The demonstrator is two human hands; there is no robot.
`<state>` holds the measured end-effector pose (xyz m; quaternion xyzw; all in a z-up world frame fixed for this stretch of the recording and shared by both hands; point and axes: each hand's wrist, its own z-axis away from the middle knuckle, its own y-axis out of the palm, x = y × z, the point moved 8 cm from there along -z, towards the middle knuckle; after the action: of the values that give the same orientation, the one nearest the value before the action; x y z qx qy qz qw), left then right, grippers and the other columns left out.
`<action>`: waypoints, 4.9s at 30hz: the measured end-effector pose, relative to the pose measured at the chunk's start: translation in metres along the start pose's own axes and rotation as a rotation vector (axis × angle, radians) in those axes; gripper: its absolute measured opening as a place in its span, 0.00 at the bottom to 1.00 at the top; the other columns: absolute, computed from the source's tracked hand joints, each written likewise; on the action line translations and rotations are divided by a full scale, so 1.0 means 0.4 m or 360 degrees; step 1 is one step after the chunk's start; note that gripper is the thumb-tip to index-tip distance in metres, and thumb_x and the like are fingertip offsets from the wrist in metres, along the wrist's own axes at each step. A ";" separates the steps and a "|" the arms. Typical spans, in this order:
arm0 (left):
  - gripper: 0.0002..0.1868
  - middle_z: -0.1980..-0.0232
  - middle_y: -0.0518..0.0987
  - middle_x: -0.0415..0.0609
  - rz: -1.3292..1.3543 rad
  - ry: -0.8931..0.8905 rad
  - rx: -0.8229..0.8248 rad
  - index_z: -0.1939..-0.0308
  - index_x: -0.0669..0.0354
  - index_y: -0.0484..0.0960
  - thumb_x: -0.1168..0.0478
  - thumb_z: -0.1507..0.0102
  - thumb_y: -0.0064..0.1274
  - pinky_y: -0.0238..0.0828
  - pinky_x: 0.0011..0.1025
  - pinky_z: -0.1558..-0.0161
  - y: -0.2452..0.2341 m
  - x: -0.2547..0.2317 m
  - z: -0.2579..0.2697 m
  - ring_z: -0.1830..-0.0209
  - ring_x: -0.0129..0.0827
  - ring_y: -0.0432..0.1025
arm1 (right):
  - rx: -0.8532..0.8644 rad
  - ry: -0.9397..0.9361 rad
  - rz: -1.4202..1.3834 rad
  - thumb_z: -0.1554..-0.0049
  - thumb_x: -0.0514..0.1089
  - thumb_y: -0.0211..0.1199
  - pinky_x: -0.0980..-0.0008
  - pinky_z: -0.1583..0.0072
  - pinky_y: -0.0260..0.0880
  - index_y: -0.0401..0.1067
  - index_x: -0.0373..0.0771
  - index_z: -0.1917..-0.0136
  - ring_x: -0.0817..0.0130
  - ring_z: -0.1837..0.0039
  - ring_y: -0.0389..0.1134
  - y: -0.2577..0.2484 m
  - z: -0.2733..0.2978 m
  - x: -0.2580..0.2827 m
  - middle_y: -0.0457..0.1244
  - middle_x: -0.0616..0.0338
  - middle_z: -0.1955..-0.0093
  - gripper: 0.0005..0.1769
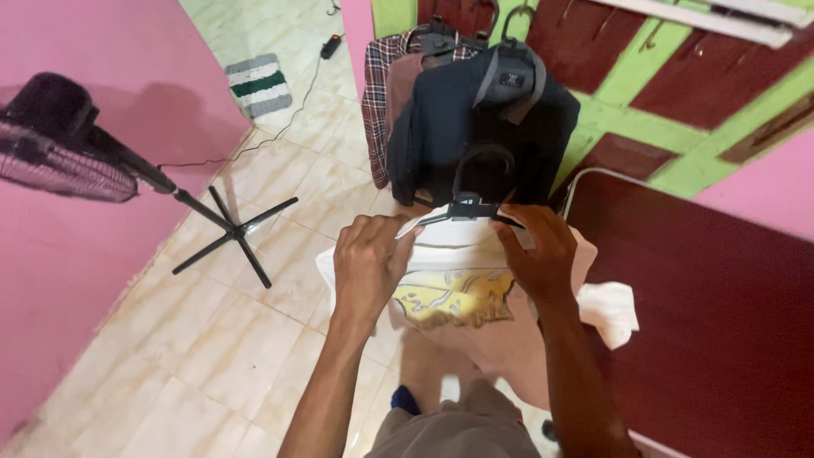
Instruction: The person irons a white t-shirt on a table, then hangs it on a hanger. They then pick up a checkered shirt, unfold it, and lay it flat on the table, preparing it for ironing.
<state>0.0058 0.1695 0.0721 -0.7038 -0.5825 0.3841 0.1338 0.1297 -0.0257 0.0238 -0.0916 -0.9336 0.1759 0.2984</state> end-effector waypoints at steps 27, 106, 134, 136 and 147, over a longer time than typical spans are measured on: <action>0.15 0.56 0.84 0.50 -0.0121 -0.0333 -0.0182 0.53 0.61 0.88 0.70 0.43 0.68 0.73 0.34 0.51 0.099 0.465 -0.397 0.55 0.40 0.75 | 0.0132 -0.0335 -0.0170 0.46 0.41 0.77 0.63 0.49 0.69 0.77 0.40 0.49 0.62 0.51 0.70 0.510 -0.463 -0.168 0.69 0.59 0.53 0.13; 0.13 0.51 0.76 0.54 0.0350 0.0297 0.0254 0.50 0.59 0.82 0.63 0.39 0.59 0.64 0.45 0.50 1.087 0.311 -0.663 0.53 0.47 0.69 | -0.0042 0.0583 0.0412 0.47 0.39 0.66 0.58 0.46 0.64 0.77 0.40 0.48 0.57 0.50 0.66 0.280 -0.363 -1.021 0.68 0.56 0.53 0.12; 0.20 0.37 0.76 0.54 0.0410 0.0265 0.0321 0.42 0.60 0.76 0.66 0.38 0.55 0.50 0.57 0.25 1.080 0.274 -0.547 0.32 0.49 0.68 | -0.0005 0.0708 0.0406 0.42 0.35 0.62 0.57 0.46 0.68 0.75 0.36 0.46 0.49 0.47 0.67 0.181 -0.337 -0.981 0.66 0.49 0.50 0.11; 0.20 0.37 0.76 0.52 0.0446 0.0278 0.0390 0.42 0.59 0.76 0.66 0.39 0.55 0.49 0.58 0.25 1.067 0.256 -0.528 0.32 0.48 0.68 | -0.0026 0.0851 0.0353 0.42 0.36 0.63 0.59 0.50 0.69 0.74 0.36 0.46 0.48 0.47 0.67 0.160 -0.289 -0.971 0.66 0.48 0.49 0.10; 0.22 0.40 0.75 0.54 0.0806 0.0509 0.0796 0.41 0.60 0.75 0.63 0.39 0.57 0.52 0.59 0.28 1.003 0.223 -0.379 0.35 0.51 0.67 | -0.0193 0.0921 0.0708 0.46 0.34 0.62 0.54 0.46 0.66 0.76 0.39 0.48 0.50 0.48 0.67 0.095 -0.068 -0.761 0.68 0.51 0.52 0.12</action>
<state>0.4016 0.1765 -0.1157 -0.8219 -0.2505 0.4206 0.2913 0.3931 -0.0672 -0.1299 -0.3557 -0.7767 0.1478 0.4984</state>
